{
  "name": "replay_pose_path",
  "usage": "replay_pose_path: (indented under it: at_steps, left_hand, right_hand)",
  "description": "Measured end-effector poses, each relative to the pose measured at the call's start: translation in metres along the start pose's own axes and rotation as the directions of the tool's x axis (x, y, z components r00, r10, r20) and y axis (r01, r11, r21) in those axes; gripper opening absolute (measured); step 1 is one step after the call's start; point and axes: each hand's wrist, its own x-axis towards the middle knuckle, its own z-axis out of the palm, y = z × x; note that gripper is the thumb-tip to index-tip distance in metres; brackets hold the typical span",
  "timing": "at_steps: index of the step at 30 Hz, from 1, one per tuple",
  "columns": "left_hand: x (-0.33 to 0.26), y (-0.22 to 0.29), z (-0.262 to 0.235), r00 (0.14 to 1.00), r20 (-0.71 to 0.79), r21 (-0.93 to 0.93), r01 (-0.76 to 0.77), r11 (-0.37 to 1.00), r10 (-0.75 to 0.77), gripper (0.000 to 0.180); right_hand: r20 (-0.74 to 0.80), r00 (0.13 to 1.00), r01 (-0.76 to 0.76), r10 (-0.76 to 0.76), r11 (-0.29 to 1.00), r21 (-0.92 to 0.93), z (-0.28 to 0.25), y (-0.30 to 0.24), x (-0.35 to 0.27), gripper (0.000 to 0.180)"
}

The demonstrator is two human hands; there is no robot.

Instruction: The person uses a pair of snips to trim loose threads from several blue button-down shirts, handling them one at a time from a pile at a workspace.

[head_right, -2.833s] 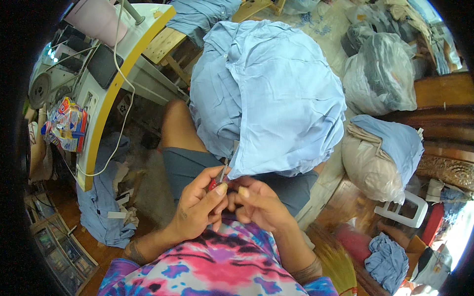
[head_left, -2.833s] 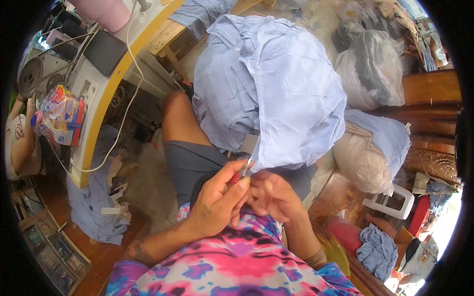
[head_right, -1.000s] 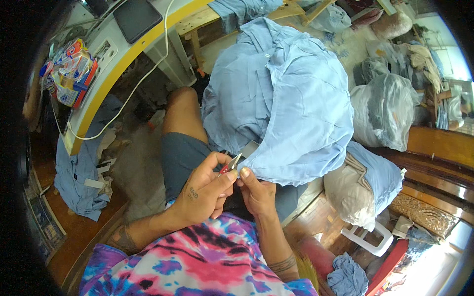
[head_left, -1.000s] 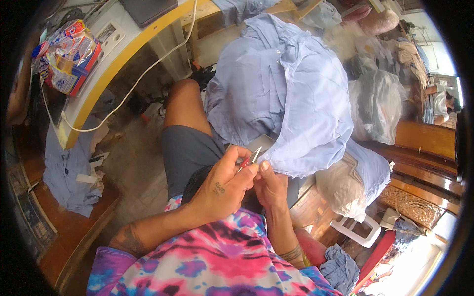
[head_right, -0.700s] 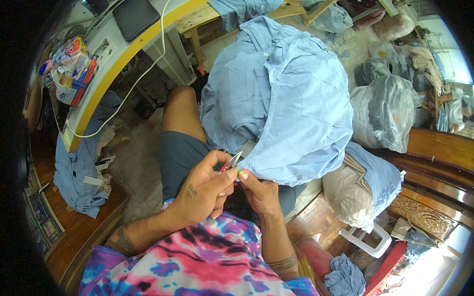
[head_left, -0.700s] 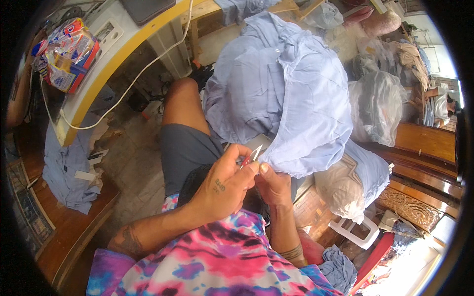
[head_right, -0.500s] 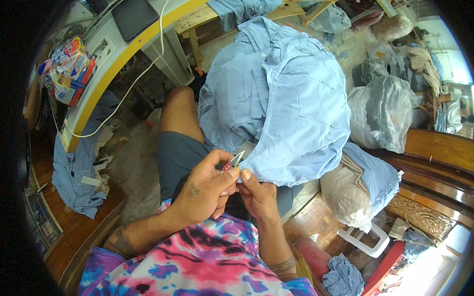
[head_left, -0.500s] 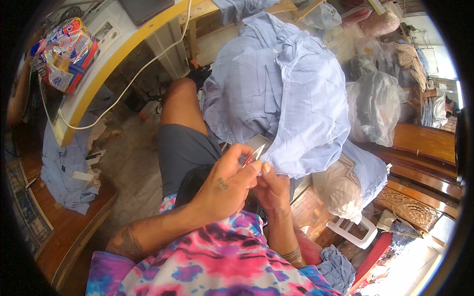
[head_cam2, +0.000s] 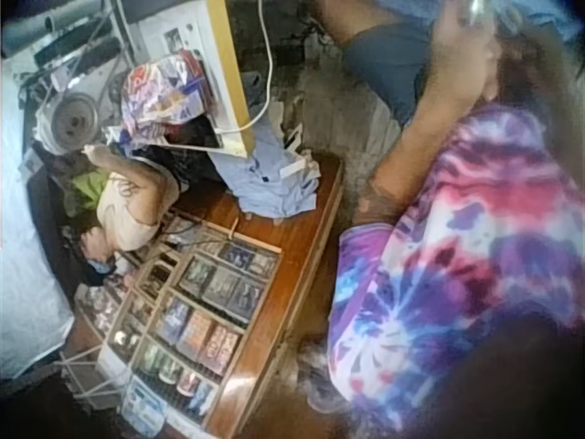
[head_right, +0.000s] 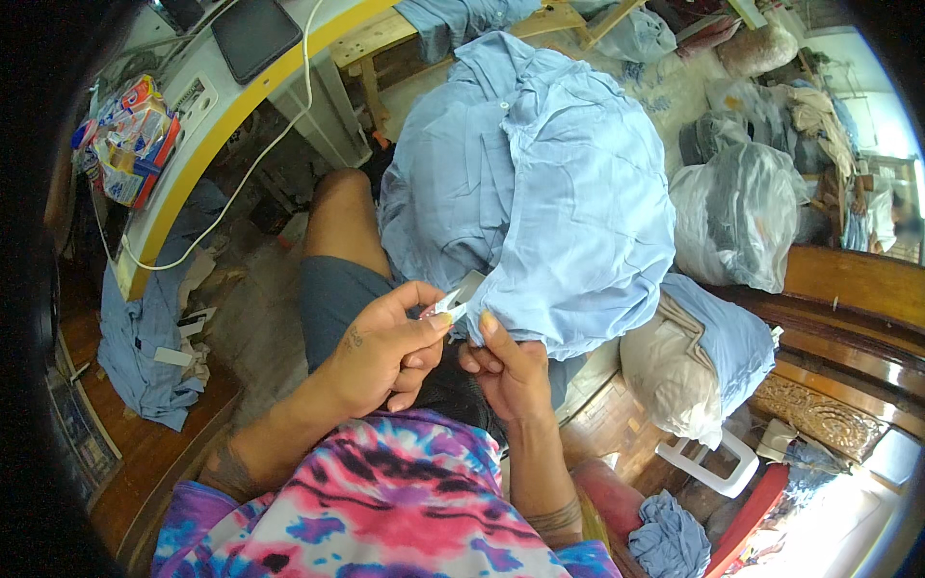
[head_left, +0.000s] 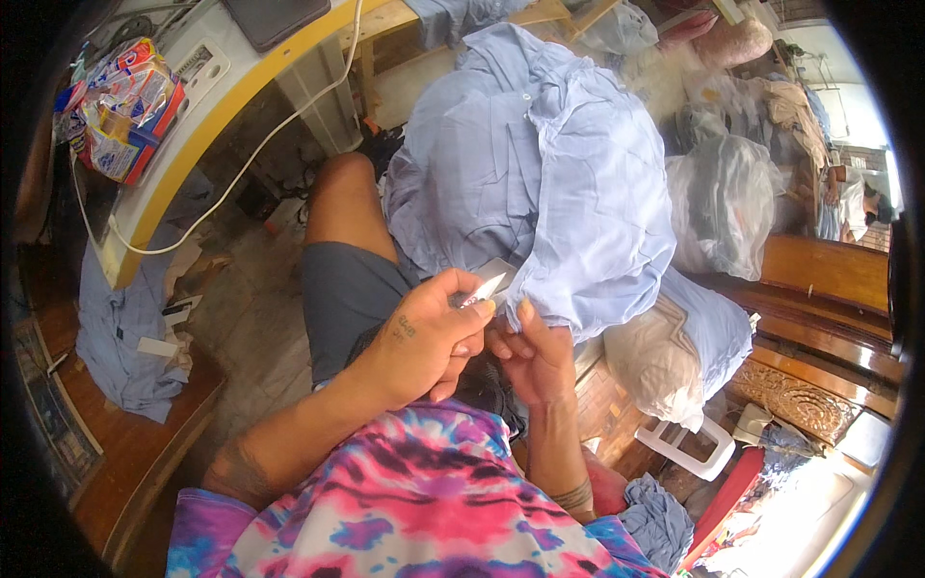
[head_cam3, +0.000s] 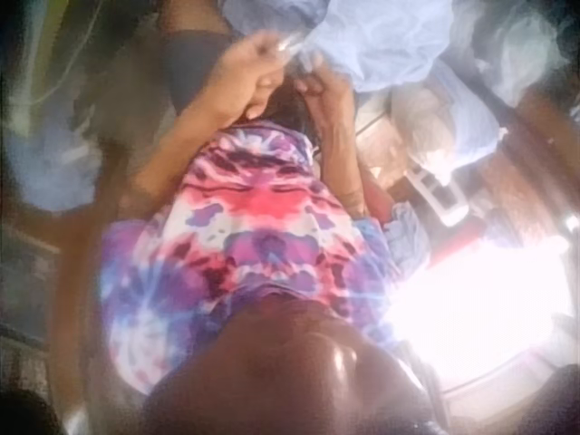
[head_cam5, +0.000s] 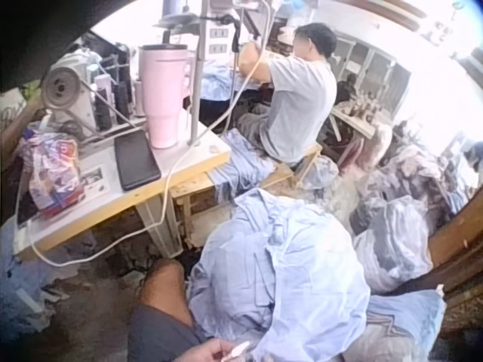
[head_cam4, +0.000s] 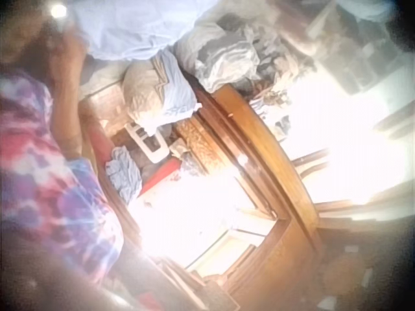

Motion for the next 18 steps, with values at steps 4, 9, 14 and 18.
replay_pose_path:
  at_steps: [4, 9, 14, 18]
  left_hand:
    - [-0.001, 0.007, 0.001, 1.000, 0.013, 0.087, -0.014, 0.996, 0.013, 0.020]
    - [0.002, 0.005, 0.005, 1.000, 0.006, 0.072, -0.018, 0.997, 0.017, 0.022]
    - [0.010, -0.004, 0.008, 0.997, -0.043, 0.011, -0.065, 0.998, 0.065, 0.025]
    - [0.013, -0.001, 0.011, 0.998, -0.037, -0.053, -0.049, 0.997, 0.047, 0.026]
  right_hand:
    - [-0.034, 0.999, -0.013, 0.012, 0.999, -0.042, 0.010, -0.001, 0.000, 0.021]
    - [-0.009, 0.999, 0.036, -0.037, 0.992, -0.124, 0.009, 0.009, -0.004, 0.026]
    - [-0.102, 0.986, 0.109, -0.130, 0.976, -0.189, 0.019, 0.015, -0.013, 0.028]
    - [-0.100, 0.986, 0.116, -0.130, 0.984, -0.132, 0.011, 0.018, -0.019, 0.031]
